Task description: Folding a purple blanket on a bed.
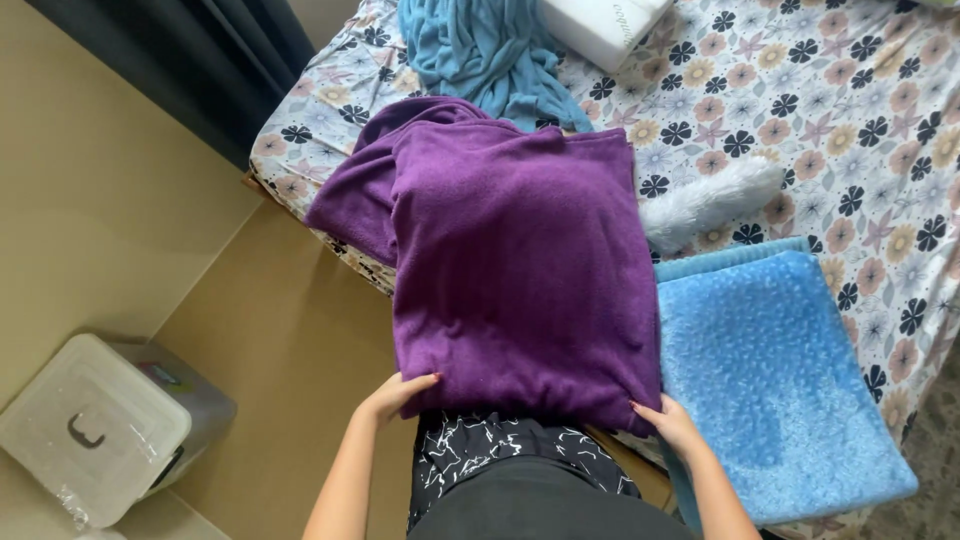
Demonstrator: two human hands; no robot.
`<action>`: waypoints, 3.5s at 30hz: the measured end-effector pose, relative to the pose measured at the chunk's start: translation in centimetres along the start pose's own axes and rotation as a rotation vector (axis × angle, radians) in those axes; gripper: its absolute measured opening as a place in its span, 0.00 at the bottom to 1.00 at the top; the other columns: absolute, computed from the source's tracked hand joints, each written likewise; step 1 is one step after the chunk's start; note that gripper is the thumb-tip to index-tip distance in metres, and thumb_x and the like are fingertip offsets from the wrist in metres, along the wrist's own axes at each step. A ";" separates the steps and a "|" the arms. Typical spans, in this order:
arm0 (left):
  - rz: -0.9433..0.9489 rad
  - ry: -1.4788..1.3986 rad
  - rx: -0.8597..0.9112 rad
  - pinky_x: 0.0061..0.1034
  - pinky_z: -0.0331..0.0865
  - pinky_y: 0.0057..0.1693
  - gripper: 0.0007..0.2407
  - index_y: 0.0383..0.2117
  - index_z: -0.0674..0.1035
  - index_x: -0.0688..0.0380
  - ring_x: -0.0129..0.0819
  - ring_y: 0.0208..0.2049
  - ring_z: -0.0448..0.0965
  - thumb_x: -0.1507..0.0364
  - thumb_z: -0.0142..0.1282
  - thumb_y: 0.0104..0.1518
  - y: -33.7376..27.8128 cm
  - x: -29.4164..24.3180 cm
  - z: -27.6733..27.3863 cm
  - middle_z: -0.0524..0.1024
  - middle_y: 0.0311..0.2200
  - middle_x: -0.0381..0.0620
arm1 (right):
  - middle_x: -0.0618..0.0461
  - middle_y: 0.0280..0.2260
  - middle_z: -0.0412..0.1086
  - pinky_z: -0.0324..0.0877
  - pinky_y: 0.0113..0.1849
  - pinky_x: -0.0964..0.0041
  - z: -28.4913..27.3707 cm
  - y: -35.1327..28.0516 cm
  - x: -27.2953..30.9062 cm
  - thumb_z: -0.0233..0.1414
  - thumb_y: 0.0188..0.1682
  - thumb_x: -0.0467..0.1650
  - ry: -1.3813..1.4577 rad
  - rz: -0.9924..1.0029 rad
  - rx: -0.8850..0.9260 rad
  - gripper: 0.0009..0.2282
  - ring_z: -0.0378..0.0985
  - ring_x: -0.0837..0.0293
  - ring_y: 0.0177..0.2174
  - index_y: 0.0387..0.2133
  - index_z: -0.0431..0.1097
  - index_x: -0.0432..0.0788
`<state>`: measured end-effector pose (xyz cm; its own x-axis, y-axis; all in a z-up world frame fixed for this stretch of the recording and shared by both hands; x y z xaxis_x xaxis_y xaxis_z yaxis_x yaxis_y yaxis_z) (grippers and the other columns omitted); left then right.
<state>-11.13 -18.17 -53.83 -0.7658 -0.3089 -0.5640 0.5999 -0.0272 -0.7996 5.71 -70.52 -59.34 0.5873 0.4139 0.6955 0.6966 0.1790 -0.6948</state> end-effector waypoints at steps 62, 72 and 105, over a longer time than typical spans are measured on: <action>1.263 0.803 0.017 0.45 0.58 0.62 0.15 0.42 0.82 0.64 0.61 0.54 0.69 0.69 0.61 0.50 -12.3 -27.9 10.1 0.77 0.48 0.63 | 0.48 0.51 0.74 0.72 0.48 0.66 14.7 2.7 47.5 0.50 0.57 0.38 0.018 -0.570 0.125 0.20 0.78 0.59 0.50 0.56 0.68 0.36; 1.246 1.087 0.634 0.43 0.66 0.60 0.09 0.28 0.80 0.58 0.51 0.45 0.74 0.66 0.58 0.48 -6.6 -21.9 19.9 0.78 0.33 0.53 | 0.35 0.48 0.72 0.70 0.50 0.55 16.1 2.5 42.8 0.71 0.30 0.46 -0.956 -0.291 0.012 0.49 0.77 0.42 0.48 0.65 0.54 0.44; 1.043 0.933 0.379 0.46 0.71 0.52 0.26 0.56 0.67 0.71 0.62 0.46 0.78 0.61 0.58 0.59 6.6 -13.6 20.7 0.77 0.42 0.69 | 0.34 0.57 0.64 0.60 0.57 0.50 -7.4 -9.4 11.6 0.50 0.47 0.23 -0.111 -0.315 -1.114 0.27 0.66 0.45 0.55 0.62 0.59 0.25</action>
<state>8.06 -33.84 -47.19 0.2691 0.3705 -0.8890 0.8789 -0.4719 0.0694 9.04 -74.04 -43.37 0.3223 0.5770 0.7504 0.8147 -0.5728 0.0905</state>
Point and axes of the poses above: each hand's wrist, its own y-axis towards the middle knuckle, its own z-axis out of the palm, x = y × z, the point moved 5 cm from there along y, towards the middle knuckle
